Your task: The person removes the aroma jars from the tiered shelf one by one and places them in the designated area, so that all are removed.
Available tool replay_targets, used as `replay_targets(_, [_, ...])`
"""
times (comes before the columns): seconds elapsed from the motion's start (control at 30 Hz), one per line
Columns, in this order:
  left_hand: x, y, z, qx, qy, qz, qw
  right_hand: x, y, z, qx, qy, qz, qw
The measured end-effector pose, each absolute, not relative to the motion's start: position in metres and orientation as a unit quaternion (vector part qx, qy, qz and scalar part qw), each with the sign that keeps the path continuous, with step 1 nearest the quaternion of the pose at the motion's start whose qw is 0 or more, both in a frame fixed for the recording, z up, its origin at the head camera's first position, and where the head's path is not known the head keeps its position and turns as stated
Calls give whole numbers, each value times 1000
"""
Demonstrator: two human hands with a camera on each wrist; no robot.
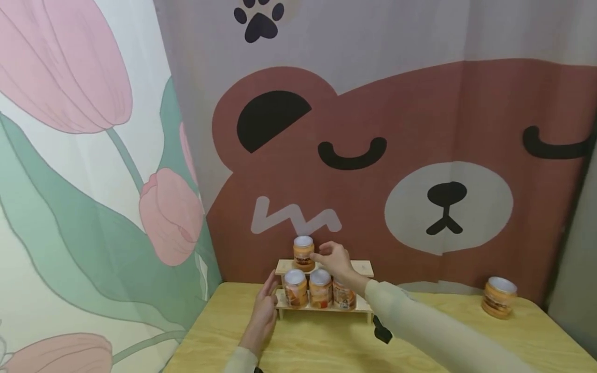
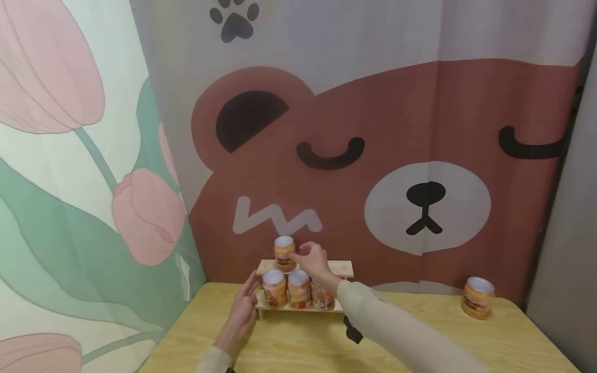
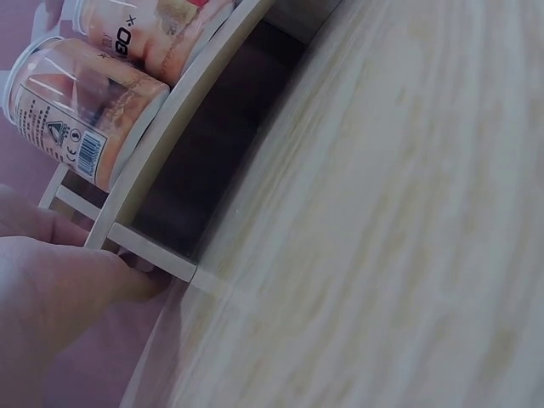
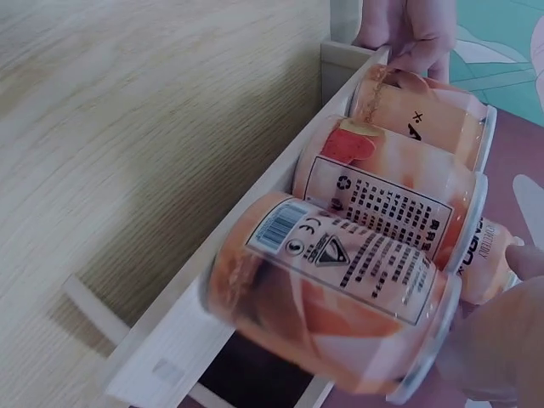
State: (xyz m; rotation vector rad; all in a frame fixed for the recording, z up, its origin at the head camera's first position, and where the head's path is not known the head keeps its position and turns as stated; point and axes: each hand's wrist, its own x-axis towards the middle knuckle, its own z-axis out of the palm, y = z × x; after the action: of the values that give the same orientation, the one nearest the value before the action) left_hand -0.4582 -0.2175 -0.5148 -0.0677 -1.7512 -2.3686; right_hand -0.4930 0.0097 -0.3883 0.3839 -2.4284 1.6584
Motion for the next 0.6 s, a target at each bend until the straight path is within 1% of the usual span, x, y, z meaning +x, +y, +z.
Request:
replay_targets(0.2, [-458, -218, -515, -28, -595, -797, 98, -502, -1, -391, 101, -839, 530, 64])
replay_targets(0.5, [-459, -218, -517, -46, -584, -804, 105, -518, -10, -393, 119, -825, 552, 30])
replay_targets(0.6, [-460, -218, -516, -48, -586, -802, 107, -522, -16, -393, 125, -824, 552, 28])
